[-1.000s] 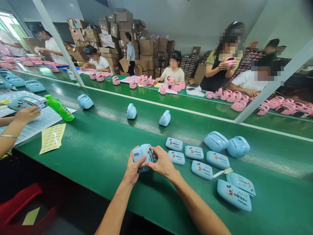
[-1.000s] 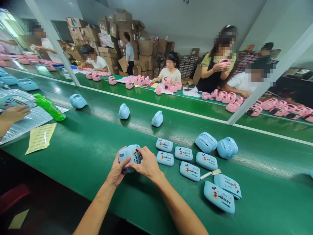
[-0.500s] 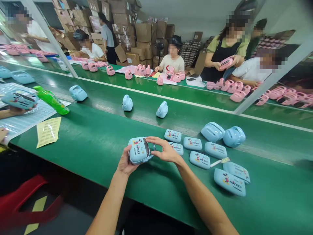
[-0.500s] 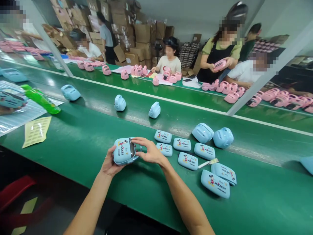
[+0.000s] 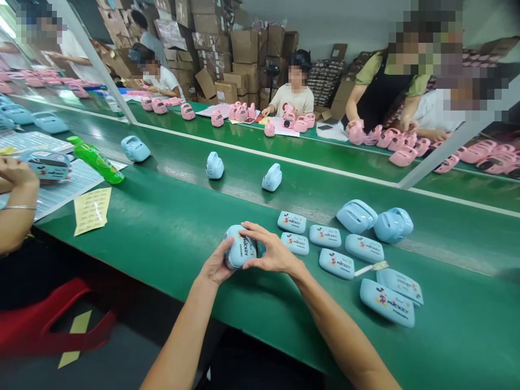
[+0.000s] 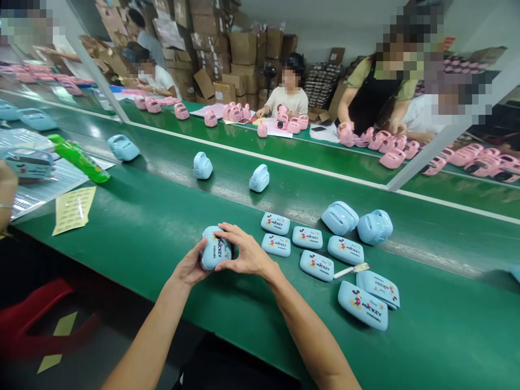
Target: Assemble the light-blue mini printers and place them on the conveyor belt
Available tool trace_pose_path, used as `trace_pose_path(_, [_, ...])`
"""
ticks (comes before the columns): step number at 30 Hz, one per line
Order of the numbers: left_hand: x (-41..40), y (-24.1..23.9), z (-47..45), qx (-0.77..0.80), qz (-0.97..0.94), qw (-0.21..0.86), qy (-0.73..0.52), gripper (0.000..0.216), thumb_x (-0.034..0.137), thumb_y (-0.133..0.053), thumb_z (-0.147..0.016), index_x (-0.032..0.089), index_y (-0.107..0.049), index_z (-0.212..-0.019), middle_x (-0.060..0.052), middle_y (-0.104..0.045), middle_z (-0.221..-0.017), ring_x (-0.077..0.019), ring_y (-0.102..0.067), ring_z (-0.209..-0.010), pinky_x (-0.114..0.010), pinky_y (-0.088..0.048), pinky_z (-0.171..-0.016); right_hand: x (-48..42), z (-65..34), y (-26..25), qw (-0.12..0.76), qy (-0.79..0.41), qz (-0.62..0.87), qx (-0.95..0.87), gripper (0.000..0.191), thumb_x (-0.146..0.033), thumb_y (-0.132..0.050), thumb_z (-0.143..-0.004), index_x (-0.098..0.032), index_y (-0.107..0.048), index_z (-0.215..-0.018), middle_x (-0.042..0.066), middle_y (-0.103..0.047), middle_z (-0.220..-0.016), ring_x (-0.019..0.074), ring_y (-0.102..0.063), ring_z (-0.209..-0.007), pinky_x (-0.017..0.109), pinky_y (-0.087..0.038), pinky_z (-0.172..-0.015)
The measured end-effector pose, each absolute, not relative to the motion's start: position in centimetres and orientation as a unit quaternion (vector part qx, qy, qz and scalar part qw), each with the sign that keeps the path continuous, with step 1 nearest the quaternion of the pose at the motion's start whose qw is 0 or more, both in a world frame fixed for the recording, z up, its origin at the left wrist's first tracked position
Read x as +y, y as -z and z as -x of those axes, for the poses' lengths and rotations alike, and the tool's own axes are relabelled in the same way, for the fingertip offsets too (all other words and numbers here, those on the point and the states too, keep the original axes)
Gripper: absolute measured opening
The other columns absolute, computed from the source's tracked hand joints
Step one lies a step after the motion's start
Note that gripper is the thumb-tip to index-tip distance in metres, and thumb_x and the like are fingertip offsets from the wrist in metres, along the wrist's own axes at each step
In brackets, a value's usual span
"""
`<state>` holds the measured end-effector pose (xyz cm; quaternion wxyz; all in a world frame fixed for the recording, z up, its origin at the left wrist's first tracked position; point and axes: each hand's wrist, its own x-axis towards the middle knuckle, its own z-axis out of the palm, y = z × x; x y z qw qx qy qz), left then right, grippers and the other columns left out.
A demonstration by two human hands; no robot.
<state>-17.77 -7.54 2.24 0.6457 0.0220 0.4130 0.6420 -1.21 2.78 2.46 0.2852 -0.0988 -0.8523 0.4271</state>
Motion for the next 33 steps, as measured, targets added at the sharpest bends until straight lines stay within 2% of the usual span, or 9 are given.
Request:
trace_pose_path(4, [-7.6,-2.0,17.8,0.411,-0.060,0.637,-0.650,0.051,0.026,-0.081,-0.076,0.020,-0.064,-0.123,-0.009,-0.076,-0.108,-0.0293,-0.073,-0.103,-0.039,-0.059,-0.092,2.6,1.2,-3.0,0.282,-0.430,0.088,-0.853,0.093,-0.055,-0.088,-0.069,-0.030,-0.049,-0.150,0.012,-0.046,-0.158,0.0339,-0.036,-0.151,0.058,-0.023,-0.125])
trace_pose_path(7, [-7.7,-1.9,17.9,0.385,-0.065,0.643,-0.659,0.050,0.032,-0.079,-0.076,0.018,-0.064,-0.122,-0.012,-0.076,-0.108,-0.0324,-0.072,-0.107,-0.044,-0.057,-0.098,2.9,0.6,-3.8,0.285,-0.462,0.077,-0.836,0.102,-0.059,-0.084,-0.072,-0.029,-0.036,-0.158,0.012,-0.039,-0.163,0.0332,-0.032,-0.153,0.057,-0.021,-0.127])
trace_pose_path(11, [-8.0,-2.3,17.9,0.323,-0.087,0.682,-0.651,0.067,0.043,-0.077,-0.074,0.015,-0.057,-0.131,-0.018,-0.073,-0.121,-0.0400,-0.066,-0.119,-0.054,-0.054,-0.101,4.0,-0.6,-4.3,0.334,-0.498,0.089,-0.795,0.087,-0.060,-0.065,-0.089,-0.025,-0.030,-0.160,0.010,-0.034,-0.166,0.0295,-0.030,-0.155,0.051,-0.023,-0.128])
trace_pose_path(16, [-8.1,-2.9,18.0,0.296,-0.109,0.696,-0.645,0.073,0.047,-0.077,-0.073,0.015,-0.054,-0.134,-0.020,-0.071,-0.126,-0.0425,-0.061,-0.127,-0.055,-0.053,-0.101,4.6,-1.1,-4.3,0.346,-0.490,0.081,-0.796,0.075,-0.050,-0.064,-0.093,-0.026,-0.035,-0.158,0.010,-0.039,-0.163,0.0282,-0.035,-0.153,0.050,-0.025,-0.127])
trace_pose_path(19, [-7.9,-2.7,18.0,0.312,-0.099,0.690,-0.645,0.067,0.044,-0.079,-0.072,0.015,-0.058,-0.129,-0.018,-0.074,-0.120,-0.0413,-0.065,-0.121,-0.054,-0.054,-0.100,4.1,-0.8,-4.6,0.339,-0.451,0.083,-0.822,0.076,-0.052,-0.068,-0.090,-0.026,-0.040,-0.156,0.012,-0.040,-0.162,0.0301,-0.036,-0.152,0.052,-0.028,-0.125])
trace_pose_path(25, [-7.7,-2.4,17.5,0.405,-0.071,0.645,-0.644,0.048,0.033,-0.082,-0.071,0.018,-0.066,-0.113,-0.009,-0.077,-0.101,-0.0306,-0.073,-0.099,-0.042,-0.058,-0.092,2.5,0.7,-4.5,0.264,-0.358,0.049,-0.894,0.109,-0.056,-0.087,-0.069,-0.027,-0.032,-0.159,0.018,-0.028,-0.167,0.0365,-0.024,-0.156,0.060,-0.021,-0.125])
trace_pose_path(28, [-7.8,-2.7,17.2,0.436,-0.086,0.622,-0.645,0.053,0.031,-0.084,-0.070,0.020,-0.065,-0.119,-0.008,-0.076,-0.101,-0.0285,-0.073,-0.093,-0.039,-0.060,-0.083,2.3,1.0,-3.7,0.263,-0.342,0.048,-0.901,0.110,-0.053,-0.089,-0.068,-0.025,-0.033,-0.159,0.020,-0.031,-0.165,0.0367,-0.028,-0.154,0.058,-0.027,-0.124])
trace_pose_path(33, [-8.2,-3.5,17.1,0.462,-0.123,0.581,-0.658,0.067,0.026,-0.089,-0.068,0.027,-0.060,-0.128,-0.005,-0.073,-0.109,-0.0254,-0.072,-0.093,-0.035,-0.059,-0.079,2.6,0.6,-3.2,0.272,-0.350,0.066,-0.894,0.103,-0.049,-0.091,-0.067,-0.032,-0.040,-0.155,0.016,-0.039,-0.161,0.0355,-0.039,-0.149,0.055,-0.036,-0.119])
